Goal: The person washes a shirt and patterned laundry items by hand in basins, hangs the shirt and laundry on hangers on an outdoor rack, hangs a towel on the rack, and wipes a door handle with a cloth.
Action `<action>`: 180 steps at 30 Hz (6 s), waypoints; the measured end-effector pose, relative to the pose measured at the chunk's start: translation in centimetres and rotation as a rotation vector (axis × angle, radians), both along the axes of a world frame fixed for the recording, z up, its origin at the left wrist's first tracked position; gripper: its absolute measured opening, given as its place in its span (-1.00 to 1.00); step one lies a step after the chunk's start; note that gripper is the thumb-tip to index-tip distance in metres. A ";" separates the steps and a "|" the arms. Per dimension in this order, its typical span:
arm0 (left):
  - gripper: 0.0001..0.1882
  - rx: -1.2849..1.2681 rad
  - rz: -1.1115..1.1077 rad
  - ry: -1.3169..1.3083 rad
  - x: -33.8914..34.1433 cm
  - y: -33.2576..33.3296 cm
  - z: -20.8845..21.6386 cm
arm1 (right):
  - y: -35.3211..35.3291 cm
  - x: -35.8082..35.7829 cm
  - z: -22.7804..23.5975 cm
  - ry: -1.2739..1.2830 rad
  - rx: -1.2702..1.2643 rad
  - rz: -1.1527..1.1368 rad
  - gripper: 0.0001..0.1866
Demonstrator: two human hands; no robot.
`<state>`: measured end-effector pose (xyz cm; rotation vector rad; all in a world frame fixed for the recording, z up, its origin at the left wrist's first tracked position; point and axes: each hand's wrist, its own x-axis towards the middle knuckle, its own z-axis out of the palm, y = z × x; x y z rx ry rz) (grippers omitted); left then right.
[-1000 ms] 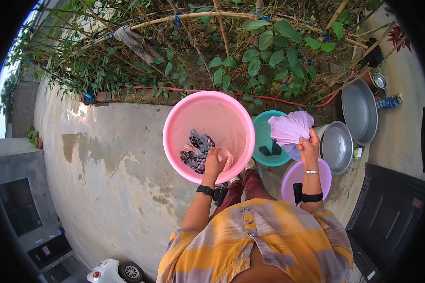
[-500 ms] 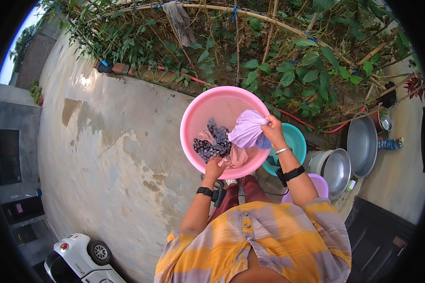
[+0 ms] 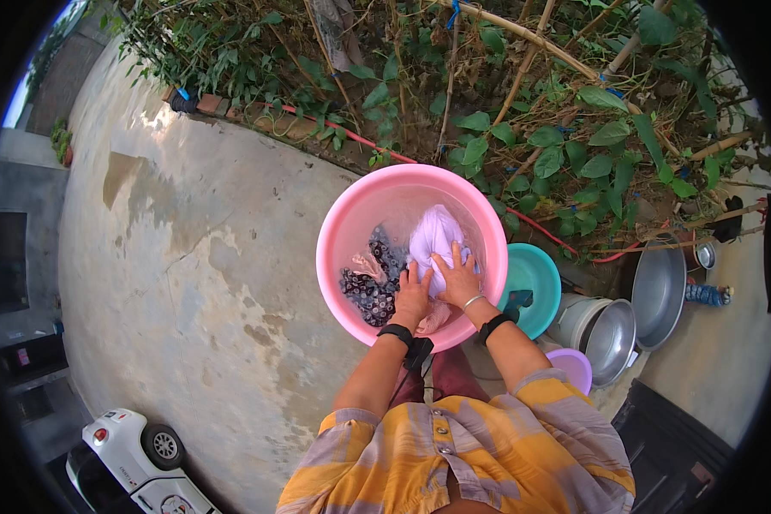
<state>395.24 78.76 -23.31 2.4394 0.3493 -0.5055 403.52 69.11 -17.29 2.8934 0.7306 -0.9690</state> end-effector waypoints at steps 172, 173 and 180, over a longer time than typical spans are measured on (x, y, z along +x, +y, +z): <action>-0.72 -1.107 0.964 -0.610 -8.8 8.6 30.1 | -0.6 -7.4 22.1 0.047 1.362 -0.942 -0.77; -0.71 -1.156 0.994 -0.495 -8.9 7.8 27.7 | -0.3 -6.9 21.7 0.016 1.333 -0.866 -0.76; -0.24 -1.080 0.858 -0.061 -9.6 3.6 22.9 | 2.7 -8.5 25.5 0.129 1.324 -0.640 -0.57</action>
